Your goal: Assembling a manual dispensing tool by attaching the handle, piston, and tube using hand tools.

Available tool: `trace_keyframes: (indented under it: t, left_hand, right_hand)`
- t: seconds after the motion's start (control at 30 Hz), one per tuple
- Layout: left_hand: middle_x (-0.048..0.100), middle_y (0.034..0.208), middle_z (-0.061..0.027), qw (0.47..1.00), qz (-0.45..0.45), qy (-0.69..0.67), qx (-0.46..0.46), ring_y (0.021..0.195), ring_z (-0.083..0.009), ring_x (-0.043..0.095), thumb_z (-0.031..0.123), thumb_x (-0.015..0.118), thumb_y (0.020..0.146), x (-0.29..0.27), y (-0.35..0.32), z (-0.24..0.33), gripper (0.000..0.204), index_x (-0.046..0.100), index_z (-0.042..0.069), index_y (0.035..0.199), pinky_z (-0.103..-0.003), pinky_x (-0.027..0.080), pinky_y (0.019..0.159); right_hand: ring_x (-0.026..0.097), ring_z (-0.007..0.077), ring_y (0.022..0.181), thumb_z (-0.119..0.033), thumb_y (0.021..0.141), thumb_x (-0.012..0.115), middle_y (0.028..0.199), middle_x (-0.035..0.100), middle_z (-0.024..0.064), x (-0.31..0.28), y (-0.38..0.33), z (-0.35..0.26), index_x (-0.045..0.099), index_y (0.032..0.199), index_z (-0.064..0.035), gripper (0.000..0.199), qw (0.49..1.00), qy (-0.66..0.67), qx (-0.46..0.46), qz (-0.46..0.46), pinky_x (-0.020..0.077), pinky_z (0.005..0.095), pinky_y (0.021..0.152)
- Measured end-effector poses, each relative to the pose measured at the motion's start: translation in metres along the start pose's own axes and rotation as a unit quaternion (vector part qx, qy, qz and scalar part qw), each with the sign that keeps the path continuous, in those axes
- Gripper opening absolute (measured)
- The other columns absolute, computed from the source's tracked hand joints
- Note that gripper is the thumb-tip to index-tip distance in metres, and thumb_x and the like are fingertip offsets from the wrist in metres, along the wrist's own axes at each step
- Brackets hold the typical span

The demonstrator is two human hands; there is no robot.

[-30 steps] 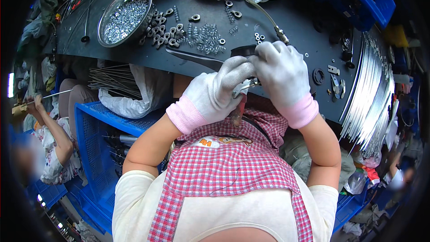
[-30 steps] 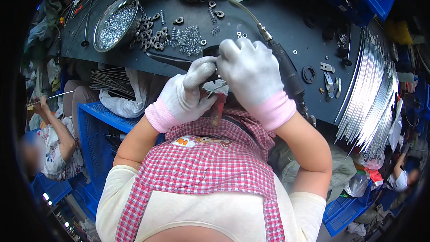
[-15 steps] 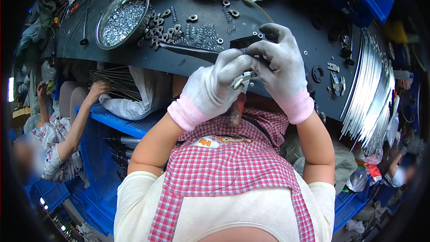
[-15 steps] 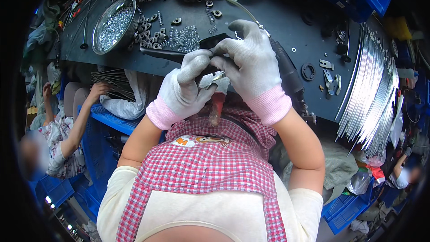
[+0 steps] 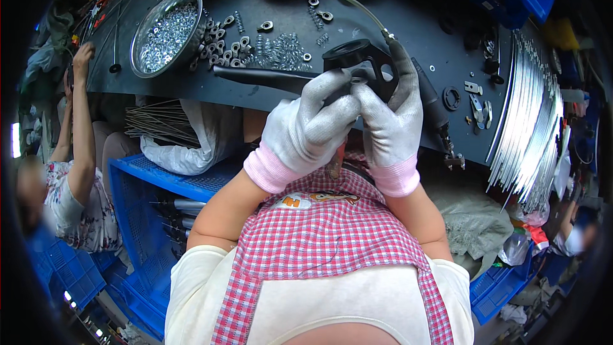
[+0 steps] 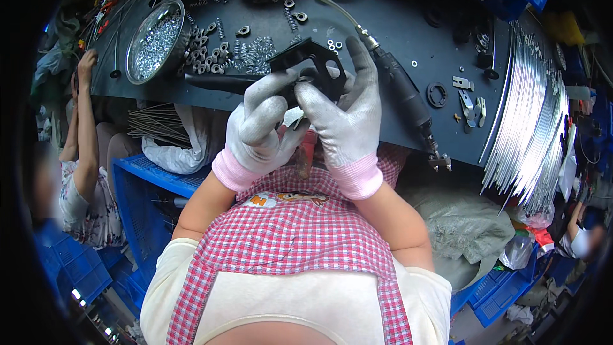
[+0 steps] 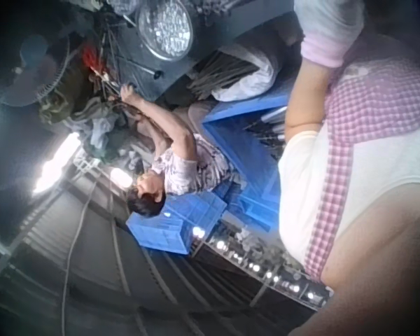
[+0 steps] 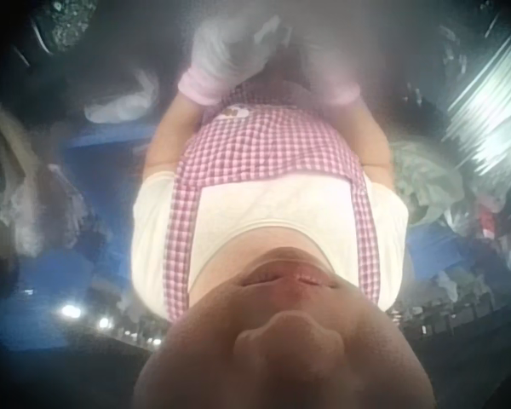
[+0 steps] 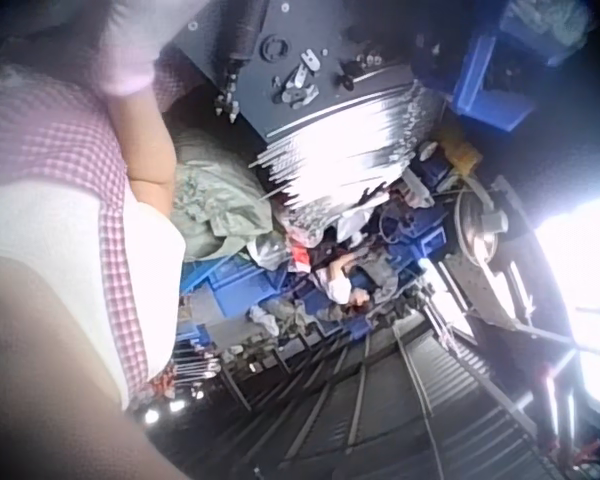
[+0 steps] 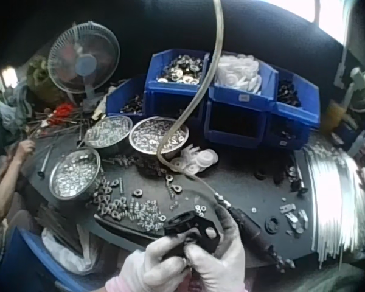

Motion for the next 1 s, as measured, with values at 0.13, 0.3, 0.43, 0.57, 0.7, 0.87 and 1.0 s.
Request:
trace_keyframes:
  t: [0.13,0.3,0.43,0.57,0.7,0.87,1.0]
  left_hand:
    - [0.047,0.126,-0.0252,0.999,0.044,-0.019,0.003,0.107,-0.0388,0.060,-0.004,0.077,0.067,0.004,-0.004,0.008,0.094,0.020,0.018,0.138,-0.037,0.057,0.080]
    - [0.049,0.125,-0.0221,0.991,0.123,-0.045,0.002,0.093,-0.0347,0.064,-0.003,0.073,0.068,0.008,-0.006,0.009,0.064,0.036,0.014,0.117,-0.035,0.056,0.068]
    - [0.053,0.123,-0.0192,0.977,0.200,-0.078,0.011,0.083,-0.0330,0.067,-0.002,0.075,0.066,0.012,-0.012,0.003,0.053,0.044,0.011,0.107,-0.033,0.056,0.057]
    - [0.052,0.123,-0.0208,0.979,0.191,-0.068,0.021,0.086,-0.0333,0.067,-0.004,0.074,0.067,0.013,-0.011,0.005,0.065,0.036,0.013,0.116,-0.033,0.056,0.058]
    - [0.051,0.123,-0.0209,0.985,0.145,-0.088,0.025,0.099,-0.0317,0.060,-0.006,0.072,0.071,0.015,-0.012,0.008,0.069,0.033,0.010,0.126,-0.035,0.051,0.076]
    - [0.047,0.119,-0.0154,0.994,0.059,-0.017,-0.095,0.105,-0.0270,0.052,-0.007,0.066,0.072,0.004,-0.023,0.004,0.071,0.039,0.000,0.137,-0.035,0.045,0.089]
    - [0.049,0.114,-0.0133,0.985,0.067,-0.001,-0.160,0.102,-0.0247,0.053,-0.009,0.064,0.070,-0.013,-0.027,-0.007,0.070,0.043,0.000,0.137,-0.033,0.046,0.086]
  right_hand:
    - [0.061,0.0178,0.100,0.004,0.083,0.064,0.113,0.057,0.0139,0.006,-0.008,-0.001,0.025,0.143,-0.0050,0.072,0.996,0.044,-0.059,0.051,0.0520,0.0287,0.086]
    - [0.061,0.0175,0.100,0.007,0.082,0.064,0.110,0.057,0.0132,0.007,-0.011,0.001,0.029,0.140,-0.0045,0.069,0.991,0.079,-0.076,0.070,0.0520,0.0280,0.088]
    - [0.061,0.0166,0.099,0.006,0.082,0.066,0.108,0.057,0.0119,0.004,-0.012,0.006,0.031,0.137,-0.0044,0.066,0.988,0.093,-0.084,0.087,0.0519,0.0278,0.087]
    - [0.060,0.0151,0.100,0.005,0.081,0.066,0.108,0.057,0.0102,0.001,-0.014,0.003,0.032,0.136,-0.0044,0.065,0.989,0.069,-0.100,0.083,0.0509,0.0274,0.087]
    - [0.059,0.0141,0.101,0.005,0.081,0.065,0.110,0.056,0.0091,-0.003,-0.018,-0.004,0.033,0.135,-0.0035,0.063,0.986,0.075,-0.125,0.076,0.0496,0.0276,0.089]
    - [0.053,0.0203,0.110,-0.020,0.067,0.078,0.123,0.051,0.0121,-0.067,-0.018,-0.029,0.043,0.133,-0.0021,0.076,0.956,-0.157,-0.247,0.032,0.0422,0.0336,0.095]
    - [0.061,0.0320,0.098,-0.028,0.082,0.067,0.106,0.064,0.0162,-0.233,0.006,-0.128,0.062,0.112,-0.0052,0.038,0.604,-0.686,-0.231,0.334,0.0477,0.0415,0.087]
Point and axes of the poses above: each hand's wrist, its own y-axis towards the middle knuckle, its own x-axis out of the palm, z = x × y, the point moved 6 cm from there along y, towards the middle knuckle
